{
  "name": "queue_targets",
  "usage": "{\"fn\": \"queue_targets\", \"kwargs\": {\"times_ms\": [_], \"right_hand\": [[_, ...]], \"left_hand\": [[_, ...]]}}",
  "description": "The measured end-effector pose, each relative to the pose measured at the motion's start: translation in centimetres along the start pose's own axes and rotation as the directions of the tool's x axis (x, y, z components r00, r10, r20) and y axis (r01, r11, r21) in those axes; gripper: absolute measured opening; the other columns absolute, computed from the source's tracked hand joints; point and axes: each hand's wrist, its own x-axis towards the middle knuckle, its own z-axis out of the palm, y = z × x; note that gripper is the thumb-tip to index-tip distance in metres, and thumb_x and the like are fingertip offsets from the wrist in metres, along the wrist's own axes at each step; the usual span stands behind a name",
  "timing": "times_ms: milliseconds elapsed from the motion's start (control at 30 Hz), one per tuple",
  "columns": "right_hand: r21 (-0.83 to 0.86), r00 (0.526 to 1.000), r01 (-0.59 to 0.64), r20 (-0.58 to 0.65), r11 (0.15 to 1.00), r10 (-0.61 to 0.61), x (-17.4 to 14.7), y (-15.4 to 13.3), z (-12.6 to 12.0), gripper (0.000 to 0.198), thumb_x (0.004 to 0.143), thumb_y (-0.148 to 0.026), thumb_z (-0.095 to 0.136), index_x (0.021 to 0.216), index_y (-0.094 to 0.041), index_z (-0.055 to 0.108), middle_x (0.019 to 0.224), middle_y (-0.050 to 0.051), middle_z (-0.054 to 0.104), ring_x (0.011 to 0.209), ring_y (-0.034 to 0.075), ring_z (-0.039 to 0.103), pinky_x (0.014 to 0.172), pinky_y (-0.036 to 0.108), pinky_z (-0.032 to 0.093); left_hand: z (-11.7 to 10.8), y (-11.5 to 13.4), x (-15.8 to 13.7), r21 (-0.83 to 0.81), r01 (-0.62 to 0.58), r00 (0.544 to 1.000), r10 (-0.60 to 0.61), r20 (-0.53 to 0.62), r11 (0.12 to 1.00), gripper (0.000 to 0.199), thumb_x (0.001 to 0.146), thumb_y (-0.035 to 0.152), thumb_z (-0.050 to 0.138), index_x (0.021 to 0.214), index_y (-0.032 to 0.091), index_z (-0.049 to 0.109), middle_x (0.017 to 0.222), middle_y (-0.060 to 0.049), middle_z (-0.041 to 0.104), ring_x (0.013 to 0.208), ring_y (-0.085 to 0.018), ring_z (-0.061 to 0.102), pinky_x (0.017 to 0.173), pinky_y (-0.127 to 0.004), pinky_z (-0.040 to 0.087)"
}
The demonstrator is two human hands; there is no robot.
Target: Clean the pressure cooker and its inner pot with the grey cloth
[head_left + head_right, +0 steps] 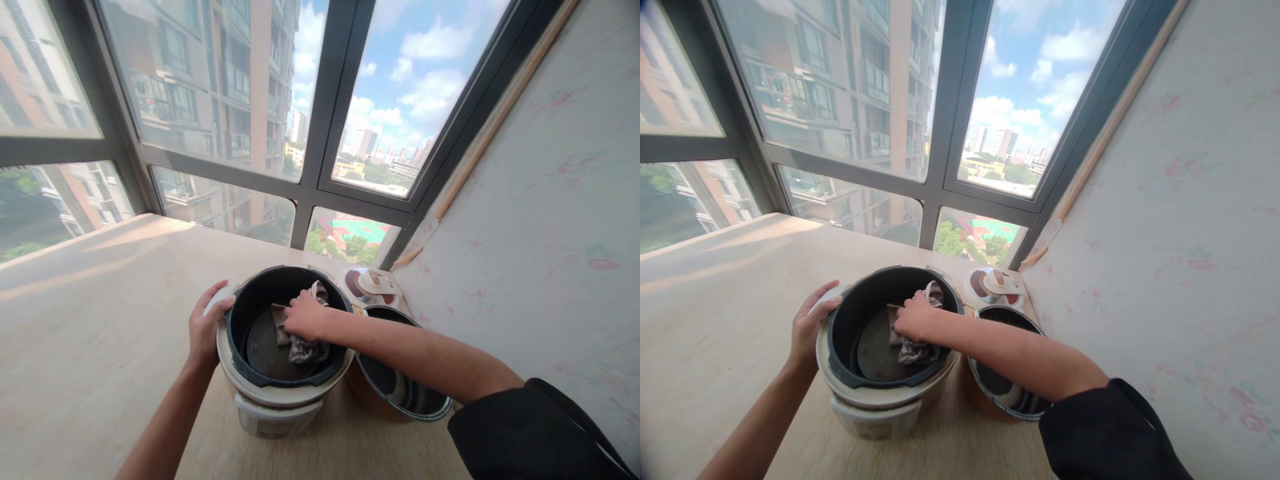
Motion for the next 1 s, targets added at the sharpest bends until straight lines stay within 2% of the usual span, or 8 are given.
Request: {"fn": "queue_targets", "kwargs": {"times_ms": [233, 367, 600, 733, 900, 1000], "right_hand": [[0.017, 0.999, -0.002, 0.037, 1.0, 0.002, 2.1, 0.4, -1.0, 0.019, 0.09, -0.014, 0.059, 0.101, -0.023, 0.072, 0.123, 0.01, 0.069, 0.113, 0.032, 0.063, 0.084, 0.052, 0.05], [0.089, 0.999, 0.0, 0.047, 0.996, -0.004, 2.7, 0.9, -1.7, 0.026, 0.088, -0.013, 0.06, 0.109, -0.023, 0.07, 0.124, 0.01, 0.069, 0.112, 0.032, 0.065, 0.08, 0.05, 0.056], [0.183, 0.998, 0.032, 0.055, 0.983, -0.043, 2.4, 1.7, -1.9, 0.044, 0.085, -0.016, 0.063, 0.127, -0.028, 0.065, 0.129, 0.009, 0.066, 0.111, 0.033, 0.065, 0.074, 0.045, 0.06], [0.193, 0.997, 0.059, 0.033, 0.979, -0.066, 2.0, 1.6, -1.5, 0.047, 0.085, -0.02, 0.064, 0.131, -0.029, 0.062, 0.131, 0.009, 0.065, 0.112, 0.033, 0.064, 0.075, 0.044, 0.06], [0.201, 0.995, 0.089, 0.031, 0.976, -0.097, 1.5, 0.7, -1.5, 0.051, 0.084, -0.022, 0.065, 0.134, -0.029, 0.061, 0.13, 0.01, 0.064, 0.111, 0.034, 0.064, 0.074, 0.045, 0.059], [0.243, 0.986, 0.146, 0.043, 0.959, -0.161, 1.0, -0.3, -1.9, 0.056, 0.084, -0.023, 0.066, 0.139, -0.03, 0.058, 0.13, 0.01, 0.062, 0.108, 0.034, 0.064, 0.07, 0.04, 0.058]], "left_hand": [[0.0, -0.1, 0.1, -0.004, 0.006, 1.0, -0.006, -0.006, 1.0, 0.07, 0.05, 0.035, 0.083, 0.115, 0.017, 0.067, 0.067, 0.003, 0.064, 0.052, -0.011, 0.051, 0.049, -0.02, 0.037], [0.0, -0.1, 0.1, -0.017, 0.008, 1.0, -0.008, -0.002, 1.0, 0.071, 0.05, 0.034, 0.083, 0.116, 0.017, 0.067, 0.066, 0.003, 0.065, 0.052, -0.01, 0.051, 0.049, -0.02, 0.038], [-0.1, -0.1, 0.1, -0.017, 0.0, 1.0, 0.0, 0.009, 1.0, 0.07, 0.05, 0.035, 0.084, 0.116, 0.016, 0.067, 0.068, 0.002, 0.065, 0.052, -0.01, 0.051, 0.047, -0.02, 0.037], [-0.2, -0.3, 0.4, -0.013, -0.007, 1.0, 0.007, 0.008, 1.0, 0.07, 0.051, 0.035, 0.084, 0.116, 0.016, 0.067, 0.07, 0.002, 0.065, 0.053, -0.011, 0.052, 0.048, -0.02, 0.038], [-0.3, -0.4, 0.6, -0.004, -0.014, 1.0, 0.014, 0.01, 1.0, 0.07, 0.051, 0.035, 0.084, 0.117, 0.015, 0.067, 0.07, 0.001, 0.065, 0.055, -0.011, 0.052, 0.05, -0.02, 0.04], [-0.4, -0.4, 0.5, 0.009, -0.022, 1.0, 0.022, 0.01, 1.0, 0.07, 0.052, 0.035, 0.084, 0.117, 0.015, 0.067, 0.07, 0.001, 0.065, 0.055, -0.011, 0.052, 0.05, -0.02, 0.039]]}}
